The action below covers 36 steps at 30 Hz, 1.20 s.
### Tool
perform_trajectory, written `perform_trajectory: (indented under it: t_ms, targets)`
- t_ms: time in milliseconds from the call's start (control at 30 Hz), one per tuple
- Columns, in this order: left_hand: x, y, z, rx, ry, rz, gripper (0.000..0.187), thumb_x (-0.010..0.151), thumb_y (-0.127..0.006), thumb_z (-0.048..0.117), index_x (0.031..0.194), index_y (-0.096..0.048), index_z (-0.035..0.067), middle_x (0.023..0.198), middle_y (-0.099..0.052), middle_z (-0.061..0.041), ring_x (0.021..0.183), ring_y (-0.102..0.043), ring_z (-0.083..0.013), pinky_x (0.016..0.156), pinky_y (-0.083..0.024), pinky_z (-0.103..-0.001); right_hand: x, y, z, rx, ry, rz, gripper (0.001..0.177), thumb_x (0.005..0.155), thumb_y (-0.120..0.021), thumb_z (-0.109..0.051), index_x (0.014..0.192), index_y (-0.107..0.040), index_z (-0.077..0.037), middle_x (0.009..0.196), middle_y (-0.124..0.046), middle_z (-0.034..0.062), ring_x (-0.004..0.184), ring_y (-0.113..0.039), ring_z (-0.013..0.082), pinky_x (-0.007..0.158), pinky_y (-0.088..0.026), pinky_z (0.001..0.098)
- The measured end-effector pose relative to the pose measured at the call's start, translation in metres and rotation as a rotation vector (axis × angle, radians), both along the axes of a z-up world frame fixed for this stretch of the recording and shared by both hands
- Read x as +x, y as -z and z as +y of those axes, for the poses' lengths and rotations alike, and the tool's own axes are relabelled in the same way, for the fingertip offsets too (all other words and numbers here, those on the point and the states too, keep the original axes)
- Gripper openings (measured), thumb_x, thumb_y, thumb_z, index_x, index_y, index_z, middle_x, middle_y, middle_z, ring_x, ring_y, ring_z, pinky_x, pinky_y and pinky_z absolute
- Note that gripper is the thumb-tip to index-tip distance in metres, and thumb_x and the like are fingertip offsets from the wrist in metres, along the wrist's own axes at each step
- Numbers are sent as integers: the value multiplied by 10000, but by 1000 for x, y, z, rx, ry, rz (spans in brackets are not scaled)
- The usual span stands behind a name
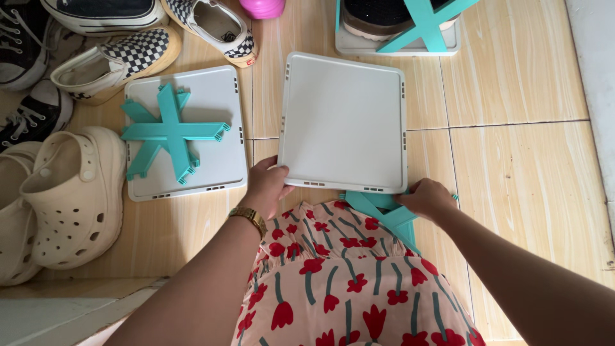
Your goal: The person assembles a multi-tier shoe rack by hand, connecting teal cross-brace supports to white trays and stacking them vertically. They remove and reposition several pairs of shoes from the floor to make space and then place some shoes onto the completed rack.
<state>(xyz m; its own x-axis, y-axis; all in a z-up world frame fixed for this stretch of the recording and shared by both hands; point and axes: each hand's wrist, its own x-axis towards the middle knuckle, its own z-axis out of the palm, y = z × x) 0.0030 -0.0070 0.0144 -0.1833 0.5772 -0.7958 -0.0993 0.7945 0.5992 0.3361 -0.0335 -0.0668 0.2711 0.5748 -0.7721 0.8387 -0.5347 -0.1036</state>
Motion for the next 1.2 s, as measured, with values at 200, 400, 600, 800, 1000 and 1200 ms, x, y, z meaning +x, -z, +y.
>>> perform_trajectory:
  t_ms: [200,400,600,800,1000,1200]
  targets:
    - [-24,0,14,168,-101,-105,446,955,-579,77,1393,-545,4,1160,-675,-145,1002,-710,-196,837,-614,-283,-22,-21,-19,147,-223,-216,814,779,-713,-743,1241,-651,-76,1116,-669,128,1059,-672,274,954,-532,494]
    - [-142,-1,18,338,-224,-46,203,978,-622,138,1165,-641,60,1087,-639,-50,926,-666,-169,764,-606,-265,-26,-19,-10,92,-167,-219,757,848,-601,-755,1188,-681,-83,1012,-732,121,1036,-715,278,1097,-442,528]
    - [-217,-53,-10,148,-585,139,268,997,-588,113,1254,-650,69,1146,-676,-63,1016,-703,-142,856,-588,-264,-36,-16,11,-53,-205,-202,751,843,-582,-801,837,-769,-73,768,-743,99,824,-742,258,969,-513,489]
    - [-295,-15,-43,136,-620,128,367,1032,-510,138,1389,-592,117,1368,-591,-78,1223,-628,-205,1026,-557,-359,-33,-7,10,-71,-236,-152,739,809,-580,-808,792,-772,-95,739,-739,88,769,-731,225,793,-584,424]
    - [-332,40,-65,198,-527,37,403,1053,-448,108,1448,-528,110,1456,-550,-99,1308,-566,-252,1049,-535,-407,-44,-24,-1,12,-477,-292,800,859,-509,-831,1085,-706,-90,968,-730,83,950,-696,228,938,-484,435]
    - [-299,43,-23,-55,-584,480,417,999,-578,125,1405,-526,43,1385,-525,-200,1170,-640,-322,909,-586,-397,-52,-32,-1,-52,-425,-292,856,838,-561,-805,1213,-644,-40,1006,-758,118,986,-737,257,1034,-472,469]
